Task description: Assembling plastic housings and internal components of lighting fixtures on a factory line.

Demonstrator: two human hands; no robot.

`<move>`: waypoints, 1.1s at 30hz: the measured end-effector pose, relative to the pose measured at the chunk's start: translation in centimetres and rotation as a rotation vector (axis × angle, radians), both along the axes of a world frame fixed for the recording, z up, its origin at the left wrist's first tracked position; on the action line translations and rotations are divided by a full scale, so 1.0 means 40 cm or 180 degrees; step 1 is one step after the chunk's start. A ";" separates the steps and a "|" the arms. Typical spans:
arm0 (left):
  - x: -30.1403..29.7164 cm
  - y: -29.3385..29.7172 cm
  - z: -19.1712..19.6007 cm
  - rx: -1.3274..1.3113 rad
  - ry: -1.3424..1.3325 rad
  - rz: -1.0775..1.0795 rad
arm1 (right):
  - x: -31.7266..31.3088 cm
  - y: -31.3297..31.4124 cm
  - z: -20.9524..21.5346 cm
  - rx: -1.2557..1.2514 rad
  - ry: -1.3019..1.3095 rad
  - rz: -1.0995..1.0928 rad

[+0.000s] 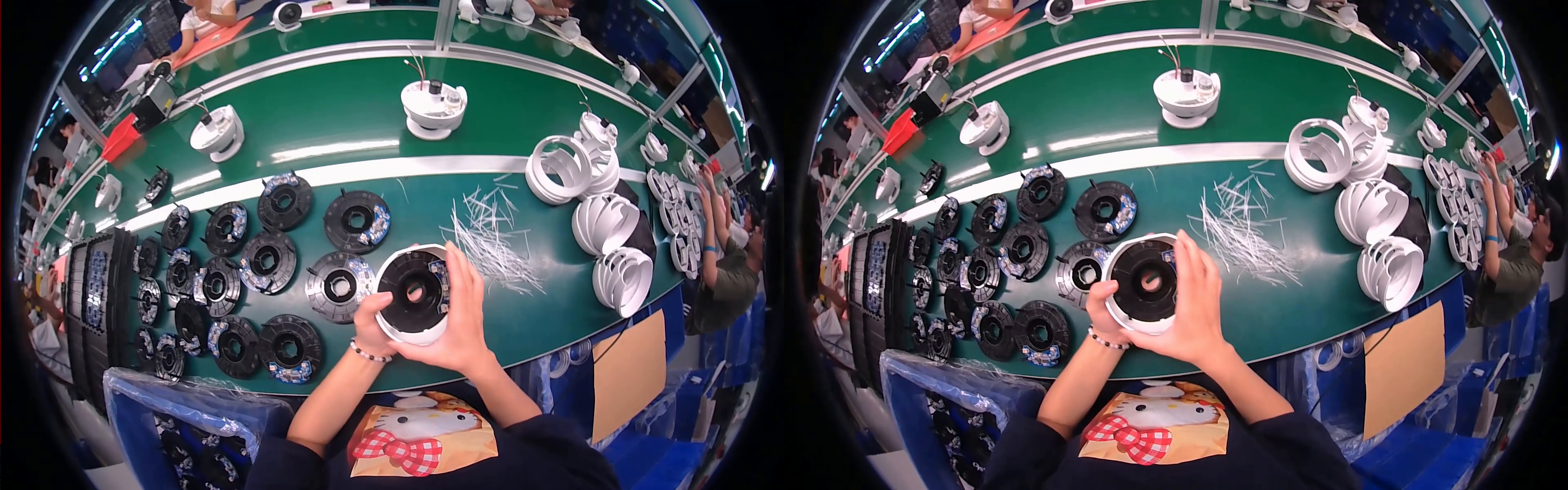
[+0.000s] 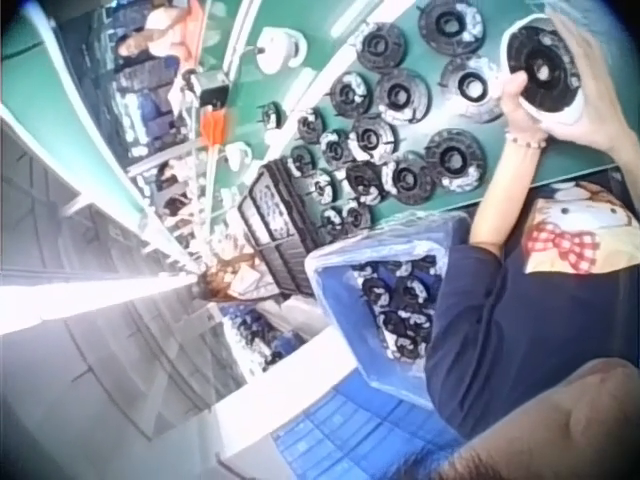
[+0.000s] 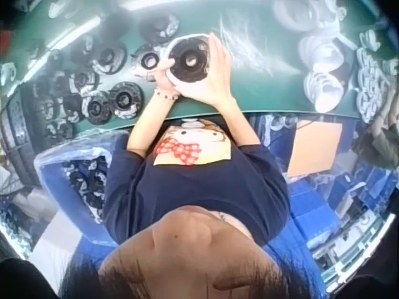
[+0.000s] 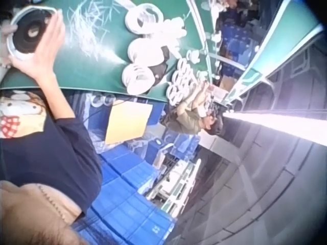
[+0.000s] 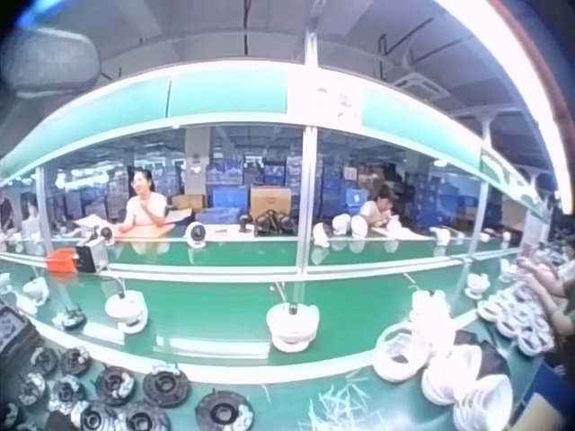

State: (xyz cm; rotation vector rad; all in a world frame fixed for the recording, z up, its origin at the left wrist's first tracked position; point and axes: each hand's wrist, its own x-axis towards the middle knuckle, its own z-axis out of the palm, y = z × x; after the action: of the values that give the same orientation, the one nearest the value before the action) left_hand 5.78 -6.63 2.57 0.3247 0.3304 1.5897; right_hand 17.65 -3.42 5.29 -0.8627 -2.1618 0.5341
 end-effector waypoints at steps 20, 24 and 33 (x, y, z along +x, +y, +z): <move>-0.615 0.638 -0.046 -0.1476 0.1110 0.1198 | 0.447 -0.231 -0.504 -0.0599 -0.0578 0.0444; -0.585 0.668 -0.058 -0.1639 0.1364 0.1293 | 0.593 -0.266 -0.811 -0.3393 -0.1634 -0.1699; -0.449 0.544 0.109 -0.1205 0.2103 0.0510 | 0.384 -0.113 -1.143 -0.4449 0.0935 -0.1232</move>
State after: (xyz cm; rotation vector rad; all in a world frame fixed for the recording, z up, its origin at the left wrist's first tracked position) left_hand -12.18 15.13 6.94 0.5326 1.1731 1.4994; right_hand 32.99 -7.95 -40.44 -1.6792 -1.0603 1.8651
